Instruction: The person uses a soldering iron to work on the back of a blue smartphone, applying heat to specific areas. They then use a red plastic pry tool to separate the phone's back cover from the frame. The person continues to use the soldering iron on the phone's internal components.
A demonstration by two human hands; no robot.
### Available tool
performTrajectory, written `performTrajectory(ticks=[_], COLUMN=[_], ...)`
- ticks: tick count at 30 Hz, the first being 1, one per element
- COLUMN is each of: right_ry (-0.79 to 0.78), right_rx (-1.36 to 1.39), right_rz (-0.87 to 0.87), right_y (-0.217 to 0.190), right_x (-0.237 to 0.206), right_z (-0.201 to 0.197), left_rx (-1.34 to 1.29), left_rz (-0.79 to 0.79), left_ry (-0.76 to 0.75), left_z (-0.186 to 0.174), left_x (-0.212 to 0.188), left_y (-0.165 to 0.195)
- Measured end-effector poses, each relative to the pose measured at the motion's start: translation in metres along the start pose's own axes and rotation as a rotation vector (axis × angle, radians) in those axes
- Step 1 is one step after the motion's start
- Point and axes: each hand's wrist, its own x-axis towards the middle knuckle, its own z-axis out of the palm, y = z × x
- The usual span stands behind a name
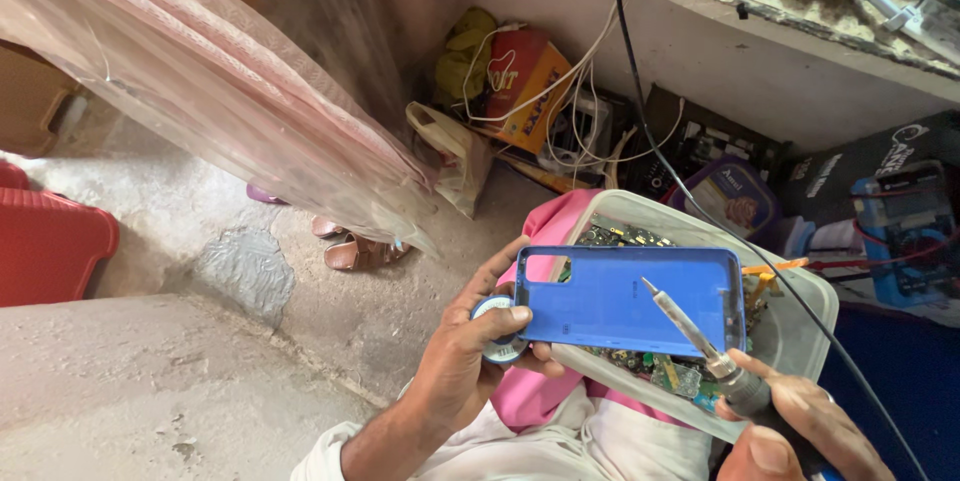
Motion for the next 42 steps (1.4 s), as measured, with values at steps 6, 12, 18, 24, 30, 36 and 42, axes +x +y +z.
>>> performTrajectory(ticks=[6, 12, 18, 24, 30, 36, 42], right_ry=[0.021, 0.250, 0.536, 0.543, 0.504, 0.540, 0.530], right_rx=[-0.263, 0.092, -0.005, 0.155, 0.207, 0.164, 0.102], right_rz=[0.065, 0.112, 0.186, 0.224, 0.181, 0.223, 0.132], right_y=[-0.002, -0.043, -0.088, -0.097, -0.082, -0.079, -0.074], right_x=[-0.011, 0.019, 0.042, 0.071, 0.082, 0.084, 0.082], right_z=[0.005, 0.030, 0.076, 0.105, 0.128, 0.133, 0.134], left_rx=[0.009, 0.053, 0.153, 0.327, 0.260, 0.272, 0.237], left_rz=[-0.006, 0.034, 0.073, 0.111, 0.107, 0.102, 0.105], left_ry=[0.012, 0.014, 0.051, 0.099, 0.077, 0.114, 0.094], left_z=[-0.003, -0.001, 0.002, 0.007, 0.004, -0.001, -0.001], left_x=[-0.001, 0.000, -0.002, -0.006, -0.006, -0.004, -0.003], left_y=[-0.001, -0.001, -0.002, -0.004, -0.007, -0.008, -0.008])
